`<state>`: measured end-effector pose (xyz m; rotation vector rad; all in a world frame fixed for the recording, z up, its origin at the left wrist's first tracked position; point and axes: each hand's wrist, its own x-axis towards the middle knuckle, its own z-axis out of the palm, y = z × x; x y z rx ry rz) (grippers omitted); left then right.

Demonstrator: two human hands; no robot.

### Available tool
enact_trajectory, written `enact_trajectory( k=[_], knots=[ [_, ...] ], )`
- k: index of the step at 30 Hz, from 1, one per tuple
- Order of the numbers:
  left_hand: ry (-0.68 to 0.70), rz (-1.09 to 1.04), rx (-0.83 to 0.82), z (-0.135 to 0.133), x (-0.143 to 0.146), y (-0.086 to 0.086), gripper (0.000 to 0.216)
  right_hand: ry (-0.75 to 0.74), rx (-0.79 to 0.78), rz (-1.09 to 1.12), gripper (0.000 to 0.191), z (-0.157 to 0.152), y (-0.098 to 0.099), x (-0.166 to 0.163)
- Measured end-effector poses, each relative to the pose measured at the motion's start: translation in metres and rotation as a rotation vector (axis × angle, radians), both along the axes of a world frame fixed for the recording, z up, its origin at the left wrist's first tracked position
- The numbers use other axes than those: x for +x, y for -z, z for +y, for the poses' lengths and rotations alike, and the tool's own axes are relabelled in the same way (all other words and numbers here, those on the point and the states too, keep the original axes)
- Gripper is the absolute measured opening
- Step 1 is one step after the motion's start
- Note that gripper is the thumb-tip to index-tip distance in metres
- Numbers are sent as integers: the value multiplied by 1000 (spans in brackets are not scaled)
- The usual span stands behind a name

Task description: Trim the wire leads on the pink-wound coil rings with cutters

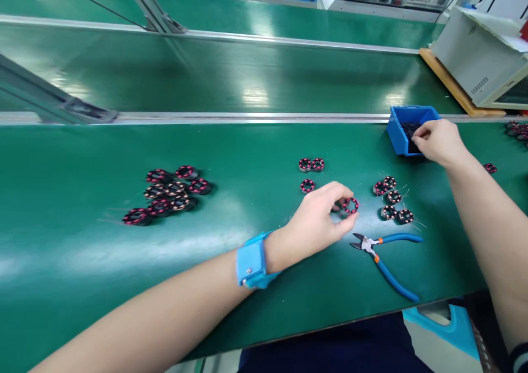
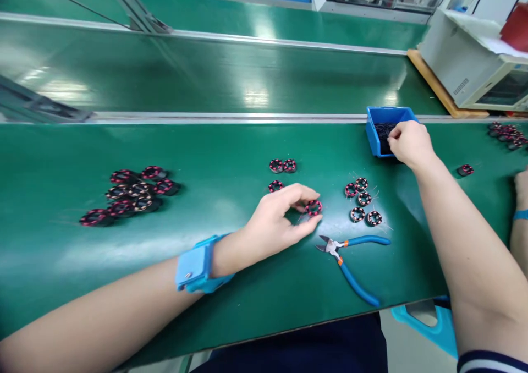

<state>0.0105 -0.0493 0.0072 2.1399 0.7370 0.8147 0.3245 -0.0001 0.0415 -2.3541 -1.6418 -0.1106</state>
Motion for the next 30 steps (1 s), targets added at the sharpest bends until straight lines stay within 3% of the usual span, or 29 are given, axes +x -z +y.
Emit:
enact_trajectory(
  k=[3, 5, 7, 9, 11, 16, 30],
  knots=[
    [-53, -36, -131, -14, -25, 1, 16, -56, 105, 74, 8, -12, -9, -12],
    [-114, -47, -210, -18, -35, 1, 14, -137, 211, 175, 6, -32, -16, -38],
    [-156, -59, -273, -19, -40, 1, 14, -360, 299, 400, 4, -59, -18, -75],
    [-169, -72, -318, -17, -41, 0, 14, -654, 203, 498, 6, -87, -12, -114],
    [-163, -83, -351, -14, -40, 0, 15, -826, 135, 501, 12, -106, 0, -143],
    [-139, -110, -378, -11, -38, -1, 15, -821, 61, 506, 12, -111, 23, -159],
    [-88, -133, -363, -11, -39, -2, 13, -795, 20, 513, 11, -107, 24, -156]
  ],
)
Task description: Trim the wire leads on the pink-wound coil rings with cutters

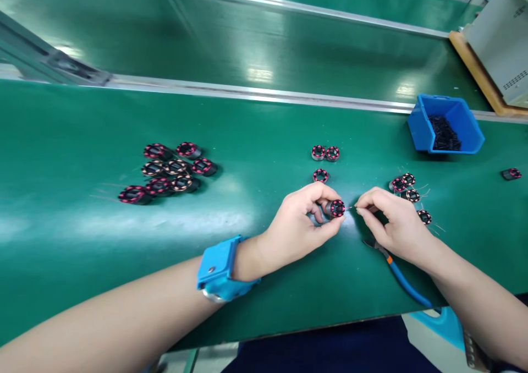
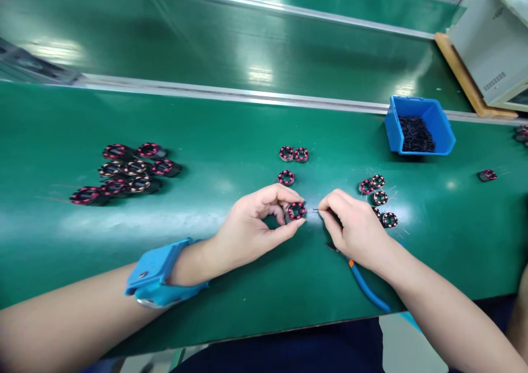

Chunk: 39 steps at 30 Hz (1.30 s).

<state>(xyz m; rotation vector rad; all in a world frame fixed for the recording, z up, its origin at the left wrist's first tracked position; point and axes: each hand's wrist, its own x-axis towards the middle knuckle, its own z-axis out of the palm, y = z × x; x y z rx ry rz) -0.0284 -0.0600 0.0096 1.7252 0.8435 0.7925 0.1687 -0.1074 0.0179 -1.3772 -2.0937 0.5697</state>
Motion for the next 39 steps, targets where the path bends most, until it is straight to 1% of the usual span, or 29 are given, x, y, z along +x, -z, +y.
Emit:
enact_trajectory(
  k=[39],
  knots=[
    [28, -10, 78, 1, -2, 6, 13, -15, 18, 1, 11, -2, 2, 3]
  ],
)
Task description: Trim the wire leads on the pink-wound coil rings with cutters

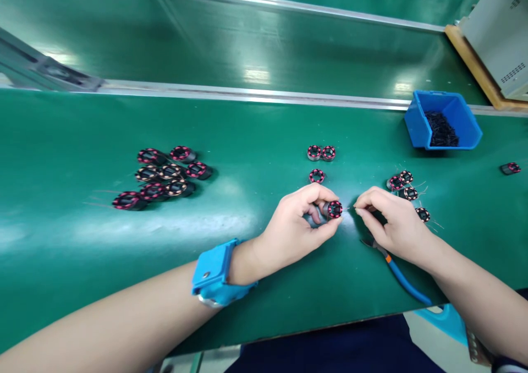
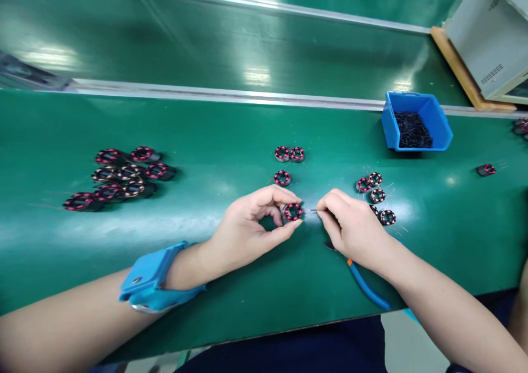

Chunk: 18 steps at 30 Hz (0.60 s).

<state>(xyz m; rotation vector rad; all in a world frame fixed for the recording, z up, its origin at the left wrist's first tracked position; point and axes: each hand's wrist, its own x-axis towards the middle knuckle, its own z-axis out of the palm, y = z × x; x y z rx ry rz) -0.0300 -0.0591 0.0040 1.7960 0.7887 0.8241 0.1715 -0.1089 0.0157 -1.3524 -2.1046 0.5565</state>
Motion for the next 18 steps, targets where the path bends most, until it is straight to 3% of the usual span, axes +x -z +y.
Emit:
enact_trajectory(
  k=[18],
  knots=[
    [17, -31, -24, 1, 0, 1, 16, 3, -49, 9, 9, 1, -2, 0]
  ],
)
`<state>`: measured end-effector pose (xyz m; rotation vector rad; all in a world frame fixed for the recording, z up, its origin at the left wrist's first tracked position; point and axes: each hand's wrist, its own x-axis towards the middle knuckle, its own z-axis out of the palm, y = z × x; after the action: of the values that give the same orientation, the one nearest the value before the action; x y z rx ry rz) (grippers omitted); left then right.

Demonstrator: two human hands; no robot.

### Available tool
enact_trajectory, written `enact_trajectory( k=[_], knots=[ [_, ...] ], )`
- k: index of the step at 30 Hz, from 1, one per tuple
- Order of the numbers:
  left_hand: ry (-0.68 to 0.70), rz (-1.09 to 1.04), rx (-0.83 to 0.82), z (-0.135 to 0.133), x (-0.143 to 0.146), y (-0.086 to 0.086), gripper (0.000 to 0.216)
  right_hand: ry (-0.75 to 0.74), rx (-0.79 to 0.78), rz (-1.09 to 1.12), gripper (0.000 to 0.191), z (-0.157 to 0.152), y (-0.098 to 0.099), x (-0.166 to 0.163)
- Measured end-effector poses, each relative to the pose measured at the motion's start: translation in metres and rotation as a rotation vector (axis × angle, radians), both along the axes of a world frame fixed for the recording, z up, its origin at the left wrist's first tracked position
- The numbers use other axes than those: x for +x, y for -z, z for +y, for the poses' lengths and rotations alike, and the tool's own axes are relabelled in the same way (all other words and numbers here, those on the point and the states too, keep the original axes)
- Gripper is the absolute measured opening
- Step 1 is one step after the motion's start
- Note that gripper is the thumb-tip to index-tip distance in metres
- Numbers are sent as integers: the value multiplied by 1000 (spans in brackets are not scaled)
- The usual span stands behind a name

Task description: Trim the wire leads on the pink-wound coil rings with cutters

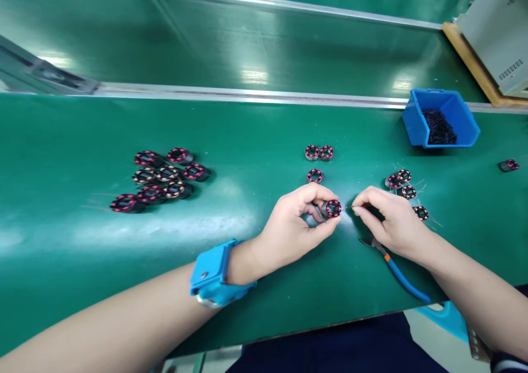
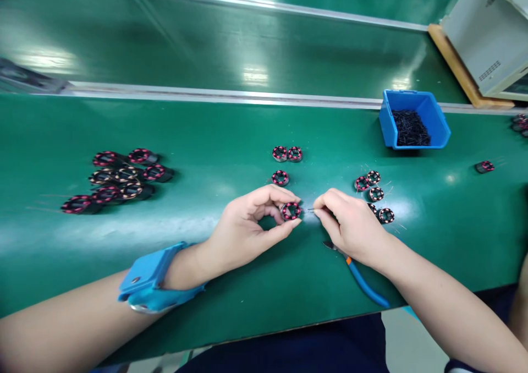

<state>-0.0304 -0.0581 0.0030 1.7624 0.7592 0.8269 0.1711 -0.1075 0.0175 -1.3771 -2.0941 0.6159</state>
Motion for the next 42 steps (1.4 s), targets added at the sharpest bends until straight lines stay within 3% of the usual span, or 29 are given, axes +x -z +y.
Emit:
enact_trajectory(
  k=[9, 18, 42],
  knots=[
    [-1, -28, -75, -1, 1, -2, 16, -14, -1, 6, 9, 2, -1, -4],
    [6, -74, -133, -4, 2, -3, 18, 21, 113, 87, 8, 0, 1, -10],
    [-65, -65, 128, -7, 3, 1, 14, 93, 107, 239, 19, -14, -1, -31]
  ],
)
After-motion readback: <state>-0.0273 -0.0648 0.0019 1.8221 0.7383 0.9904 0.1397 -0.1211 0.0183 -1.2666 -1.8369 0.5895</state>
